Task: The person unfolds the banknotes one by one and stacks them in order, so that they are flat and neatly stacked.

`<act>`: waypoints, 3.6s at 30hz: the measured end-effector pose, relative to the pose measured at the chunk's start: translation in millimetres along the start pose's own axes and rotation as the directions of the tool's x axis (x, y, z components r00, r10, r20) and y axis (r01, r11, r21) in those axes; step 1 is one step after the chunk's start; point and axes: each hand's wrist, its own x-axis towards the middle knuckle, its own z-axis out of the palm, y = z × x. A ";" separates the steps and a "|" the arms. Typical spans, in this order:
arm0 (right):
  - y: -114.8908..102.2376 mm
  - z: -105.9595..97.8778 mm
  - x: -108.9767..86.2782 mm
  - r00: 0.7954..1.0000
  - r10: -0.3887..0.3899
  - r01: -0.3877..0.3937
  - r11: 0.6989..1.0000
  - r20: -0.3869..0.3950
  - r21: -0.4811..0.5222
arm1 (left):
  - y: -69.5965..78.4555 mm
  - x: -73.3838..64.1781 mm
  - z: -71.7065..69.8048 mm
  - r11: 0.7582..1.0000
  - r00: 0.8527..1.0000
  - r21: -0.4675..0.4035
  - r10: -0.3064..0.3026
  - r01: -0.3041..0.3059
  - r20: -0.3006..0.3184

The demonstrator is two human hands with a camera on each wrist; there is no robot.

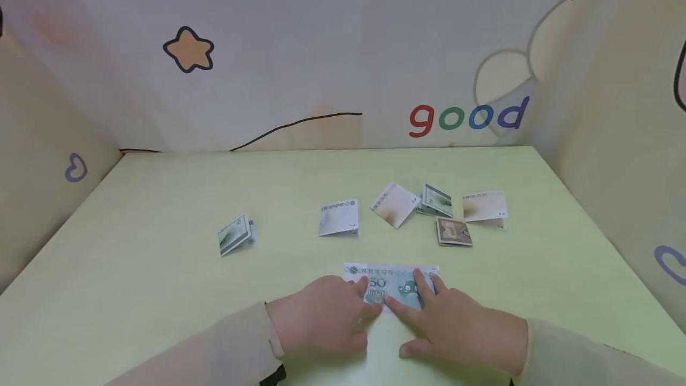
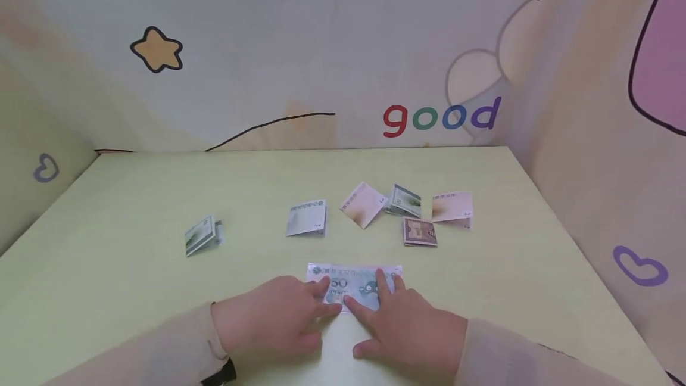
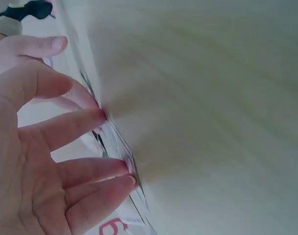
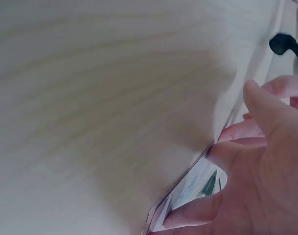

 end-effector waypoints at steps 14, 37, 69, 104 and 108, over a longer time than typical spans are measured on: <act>0.3 2.3 -9.1 0.999 -0.045 0.045 0.999 -0.009 0.007 | -6.7 8.3 -11.1 0.994 0.998 -0.110 -0.002 0.008 0.061; 0.4 -5.4 -1.9 0.998 0.058 -0.057 0.998 0.035 -0.037 | -79.6 54.7 4.8 0.664 0.679 -0.587 -0.692 0.464 -0.245; 8.9 -8.7 -2.6 0.987 -0.116 0.122 0.992 -0.114 0.045 | -106.3 28.0 1.9 0.405 0.545 -0.834 -0.824 0.376 -0.154; 27.1 -27.7 20.8 0.964 -0.015 0.144 0.869 -0.266 0.473 | -93.8 -14.6 -29.0 0.121 0.435 -0.991 -0.896 0.055 -0.086; 30.8 -30.3 24.7 0.958 0.036 0.157 0.765 -0.284 0.625 | -88.4 -13.7 -35.5 0.067 0.441 -0.998 -0.895 -0.008 -0.063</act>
